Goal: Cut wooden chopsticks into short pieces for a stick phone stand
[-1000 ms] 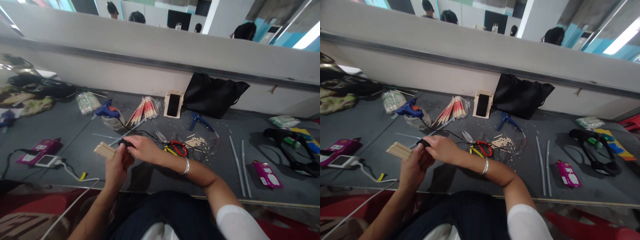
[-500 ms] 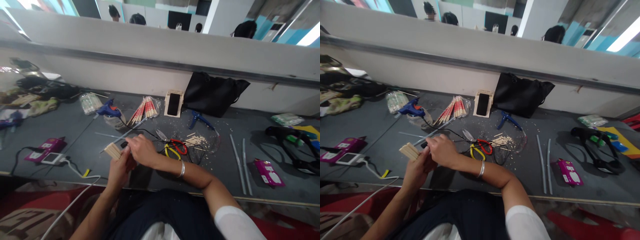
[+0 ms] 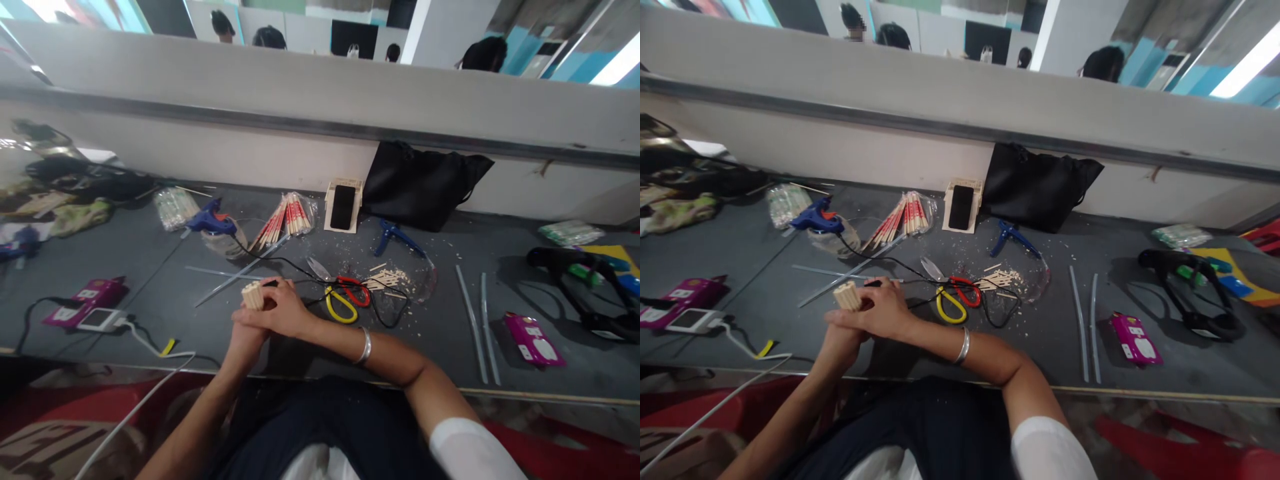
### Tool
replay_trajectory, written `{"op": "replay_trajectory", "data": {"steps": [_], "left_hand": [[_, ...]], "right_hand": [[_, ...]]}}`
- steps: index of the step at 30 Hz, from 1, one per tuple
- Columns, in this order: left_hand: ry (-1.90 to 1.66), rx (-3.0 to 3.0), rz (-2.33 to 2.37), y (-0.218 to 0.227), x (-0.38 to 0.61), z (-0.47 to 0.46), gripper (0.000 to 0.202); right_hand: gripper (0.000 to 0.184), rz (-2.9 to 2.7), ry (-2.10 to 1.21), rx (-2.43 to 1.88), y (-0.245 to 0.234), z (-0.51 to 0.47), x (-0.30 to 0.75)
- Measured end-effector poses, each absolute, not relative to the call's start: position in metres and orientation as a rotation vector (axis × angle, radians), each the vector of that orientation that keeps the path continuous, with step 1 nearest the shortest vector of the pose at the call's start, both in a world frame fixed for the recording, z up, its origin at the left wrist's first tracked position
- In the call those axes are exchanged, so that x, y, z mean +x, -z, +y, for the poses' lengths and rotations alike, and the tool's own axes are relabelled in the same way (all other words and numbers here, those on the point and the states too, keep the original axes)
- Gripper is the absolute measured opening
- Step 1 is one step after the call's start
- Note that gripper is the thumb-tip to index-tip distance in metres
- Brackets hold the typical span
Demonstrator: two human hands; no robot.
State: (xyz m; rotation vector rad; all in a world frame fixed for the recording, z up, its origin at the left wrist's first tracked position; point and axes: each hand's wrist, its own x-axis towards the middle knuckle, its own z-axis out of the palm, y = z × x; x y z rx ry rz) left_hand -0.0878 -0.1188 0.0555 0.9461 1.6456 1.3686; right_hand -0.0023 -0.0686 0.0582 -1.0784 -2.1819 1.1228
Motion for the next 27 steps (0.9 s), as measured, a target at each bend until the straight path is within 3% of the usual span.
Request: {"op": "replay_trajectory", "data": {"steps": [2,6,12,15,21,27], "left_hand": [[-1.309,0.896,1.590,-0.053,-0.084,-0.119,0.032],[-1.207,0.844,1.545,-0.059,-0.083,-0.120,0.038],[-1.038,0.956,1.548,-0.063,-0.090,-0.116,0.028],[-0.897,1.048,1.493,-0.058,-0.095,-0.116,0.024],[-0.923,1.098,1.340,-0.057,-0.093,-0.125,0.038],[-1.185,0.996,1.552,-0.046,-0.097,-0.129,0.053]], "right_hand": [[0.022,-2.149,-1.117,-1.086,-0.056,-0.071,-0.003],[0.020,-2.099,-1.112,-1.095,-0.051,-0.075,-0.002],[0.014,-1.883,-1.162,-1.038,-0.044,-0.077,-0.002],[0.022,-1.654,-1.273,-1.044,-0.044,-0.071,-0.002],[0.035,-1.142,-1.572,-0.779,-0.064,-0.046,0.013],[0.048,-0.910,-1.620,-0.614,-0.097,-0.022,0.050]]}}
